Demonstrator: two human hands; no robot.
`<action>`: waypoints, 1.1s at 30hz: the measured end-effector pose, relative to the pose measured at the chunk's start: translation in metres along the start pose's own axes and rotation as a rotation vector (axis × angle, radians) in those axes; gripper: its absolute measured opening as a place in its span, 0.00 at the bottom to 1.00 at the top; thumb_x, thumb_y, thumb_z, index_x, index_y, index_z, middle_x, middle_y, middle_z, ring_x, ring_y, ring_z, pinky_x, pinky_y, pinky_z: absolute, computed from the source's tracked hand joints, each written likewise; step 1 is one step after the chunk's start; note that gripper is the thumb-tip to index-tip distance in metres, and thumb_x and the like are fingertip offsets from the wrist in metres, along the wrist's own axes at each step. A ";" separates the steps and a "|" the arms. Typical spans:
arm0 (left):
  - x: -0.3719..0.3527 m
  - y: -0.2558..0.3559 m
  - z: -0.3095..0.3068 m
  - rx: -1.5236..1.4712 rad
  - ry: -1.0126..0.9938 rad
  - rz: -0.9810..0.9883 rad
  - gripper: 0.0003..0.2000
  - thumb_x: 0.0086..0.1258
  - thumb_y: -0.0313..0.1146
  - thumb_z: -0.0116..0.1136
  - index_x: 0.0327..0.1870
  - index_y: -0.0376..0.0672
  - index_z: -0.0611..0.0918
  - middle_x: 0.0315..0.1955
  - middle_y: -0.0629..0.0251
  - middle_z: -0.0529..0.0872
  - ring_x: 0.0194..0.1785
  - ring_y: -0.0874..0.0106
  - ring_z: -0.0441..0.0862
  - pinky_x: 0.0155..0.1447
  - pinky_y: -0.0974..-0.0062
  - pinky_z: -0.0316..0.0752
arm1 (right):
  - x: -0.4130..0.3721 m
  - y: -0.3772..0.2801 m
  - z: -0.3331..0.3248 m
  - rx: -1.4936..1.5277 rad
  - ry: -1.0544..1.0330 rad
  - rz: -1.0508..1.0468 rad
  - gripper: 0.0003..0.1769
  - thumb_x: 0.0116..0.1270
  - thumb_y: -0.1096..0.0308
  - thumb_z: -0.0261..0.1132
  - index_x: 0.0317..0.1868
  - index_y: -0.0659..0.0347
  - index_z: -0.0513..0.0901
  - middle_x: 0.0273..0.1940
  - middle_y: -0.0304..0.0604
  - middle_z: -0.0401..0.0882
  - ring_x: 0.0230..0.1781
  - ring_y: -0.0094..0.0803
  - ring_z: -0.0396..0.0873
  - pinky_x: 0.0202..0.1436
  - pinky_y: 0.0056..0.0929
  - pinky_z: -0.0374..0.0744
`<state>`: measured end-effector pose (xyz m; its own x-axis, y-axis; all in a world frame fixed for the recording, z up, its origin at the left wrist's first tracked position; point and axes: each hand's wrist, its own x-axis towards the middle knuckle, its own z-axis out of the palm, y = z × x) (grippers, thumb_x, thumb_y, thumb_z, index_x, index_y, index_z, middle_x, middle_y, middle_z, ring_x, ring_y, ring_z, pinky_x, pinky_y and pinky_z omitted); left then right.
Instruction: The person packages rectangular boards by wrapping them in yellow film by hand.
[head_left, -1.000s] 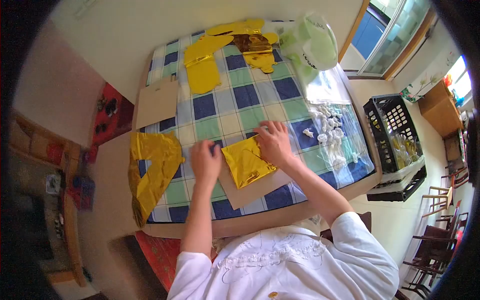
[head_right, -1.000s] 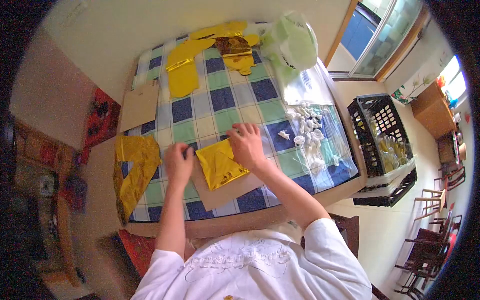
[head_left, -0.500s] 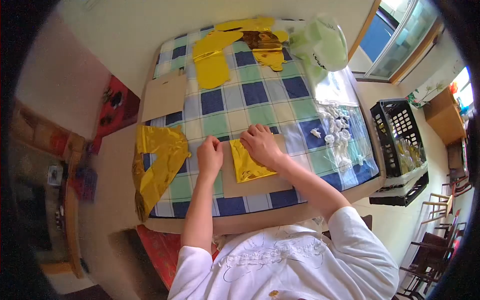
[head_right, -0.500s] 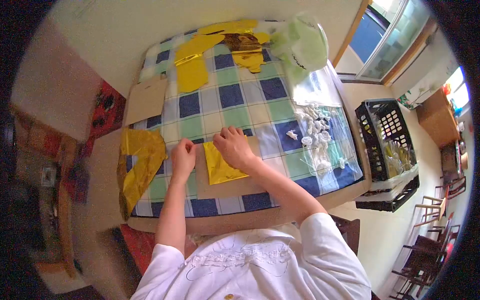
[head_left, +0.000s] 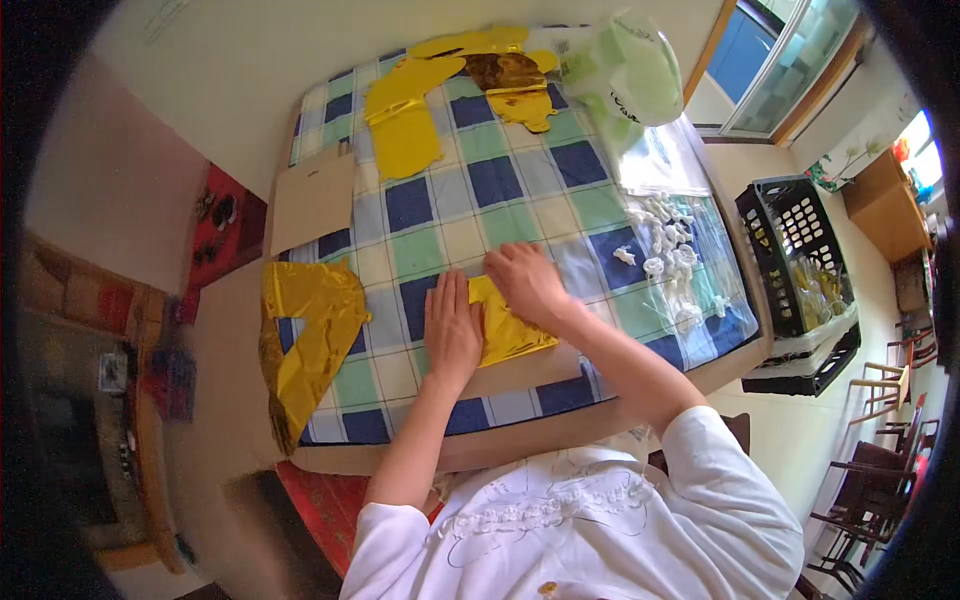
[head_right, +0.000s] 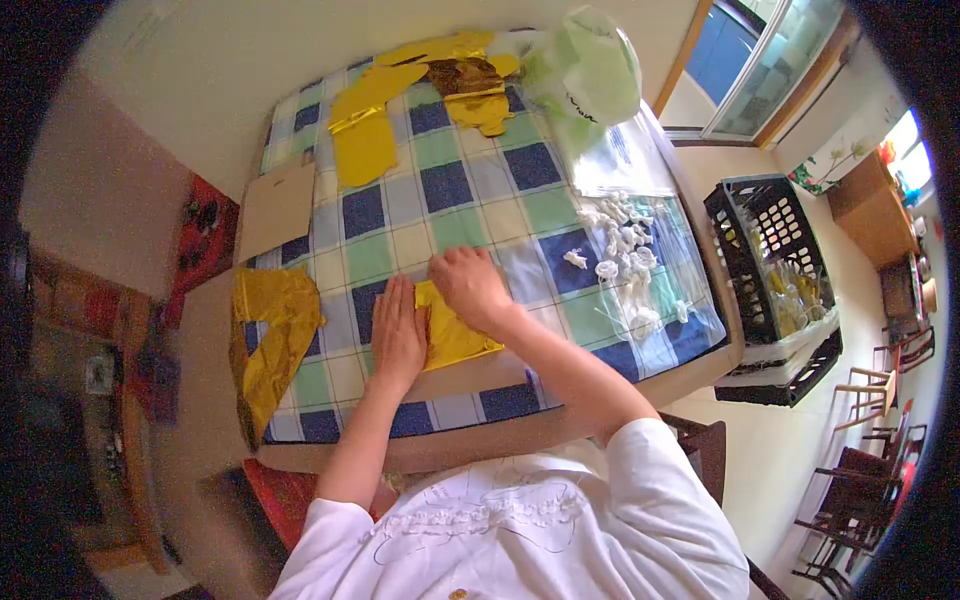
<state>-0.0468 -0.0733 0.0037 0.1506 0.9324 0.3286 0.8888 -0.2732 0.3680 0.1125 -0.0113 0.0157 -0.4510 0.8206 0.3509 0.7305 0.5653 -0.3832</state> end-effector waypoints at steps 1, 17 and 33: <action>-0.004 -0.001 0.002 -0.012 0.020 0.001 0.22 0.72 0.31 0.49 0.66 0.32 0.67 0.66 0.46 0.68 0.71 0.53 0.62 0.74 0.55 0.54 | -0.001 0.004 0.000 0.025 -0.007 -0.002 0.09 0.67 0.63 0.57 0.41 0.58 0.77 0.37 0.47 0.78 0.44 0.45 0.76 0.50 0.43 0.70; -0.018 -0.016 -0.041 -0.475 -0.155 -0.247 0.07 0.63 0.27 0.61 0.40 0.37 0.82 0.31 0.59 0.82 0.35 0.61 0.80 0.40 0.67 0.74 | -0.046 0.003 -0.029 0.130 -0.062 -0.118 0.09 0.68 0.62 0.60 0.34 0.56 0.75 0.25 0.41 0.79 0.31 0.39 0.79 0.43 0.38 0.70; -0.115 0.059 -0.041 -0.286 -0.167 0.474 0.17 0.56 0.27 0.64 0.49 0.35 0.81 0.50 0.58 0.81 0.57 0.60 0.77 0.61 0.61 0.72 | -0.025 0.012 -0.034 0.058 -0.007 -0.175 0.07 0.67 0.64 0.62 0.34 0.57 0.77 0.26 0.40 0.78 0.30 0.37 0.79 0.47 0.37 0.72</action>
<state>-0.0291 -0.2062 0.0235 0.5908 0.7111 0.3812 0.5587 -0.7014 0.4426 0.1506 -0.0281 0.0315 -0.5724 0.7094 0.4112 0.6094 0.7036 -0.3654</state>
